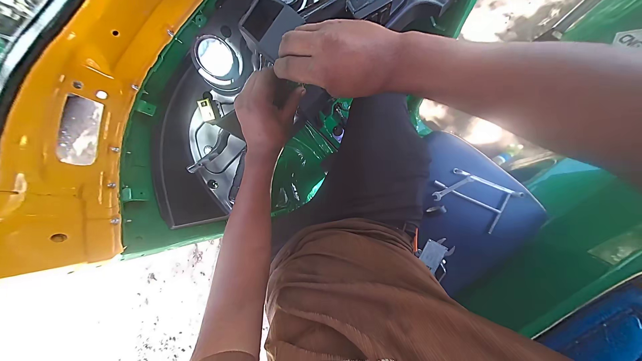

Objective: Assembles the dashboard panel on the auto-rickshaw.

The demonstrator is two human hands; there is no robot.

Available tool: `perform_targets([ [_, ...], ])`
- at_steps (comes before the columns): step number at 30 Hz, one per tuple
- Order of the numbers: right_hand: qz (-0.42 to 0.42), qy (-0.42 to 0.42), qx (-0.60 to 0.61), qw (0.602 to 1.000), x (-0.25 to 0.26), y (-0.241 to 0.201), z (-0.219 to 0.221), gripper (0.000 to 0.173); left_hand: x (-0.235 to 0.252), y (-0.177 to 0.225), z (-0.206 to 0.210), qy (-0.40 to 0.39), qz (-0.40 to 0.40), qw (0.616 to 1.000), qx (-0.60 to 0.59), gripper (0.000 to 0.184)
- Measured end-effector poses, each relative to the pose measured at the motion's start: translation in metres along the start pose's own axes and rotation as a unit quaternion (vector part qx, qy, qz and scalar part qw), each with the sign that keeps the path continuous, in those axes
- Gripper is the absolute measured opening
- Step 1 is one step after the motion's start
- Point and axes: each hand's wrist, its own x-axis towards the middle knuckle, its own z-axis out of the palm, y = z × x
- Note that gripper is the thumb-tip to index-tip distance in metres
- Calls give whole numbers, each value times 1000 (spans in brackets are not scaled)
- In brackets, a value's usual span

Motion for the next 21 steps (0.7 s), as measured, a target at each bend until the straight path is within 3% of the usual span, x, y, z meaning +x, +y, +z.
perform_targets([
  [7,36,-77,-34,996,9,-8,-15,27,0,-1,1,-2,-2,1000,-1,40],
  [13,48,-91,-63,993,17,-17,-11,25,0,-1,1,24,-5,1000,5,32],
  [21,62,-104,-69,990,25,-13,-13,27,-1,0,1,28,-26,999,31,39],
])
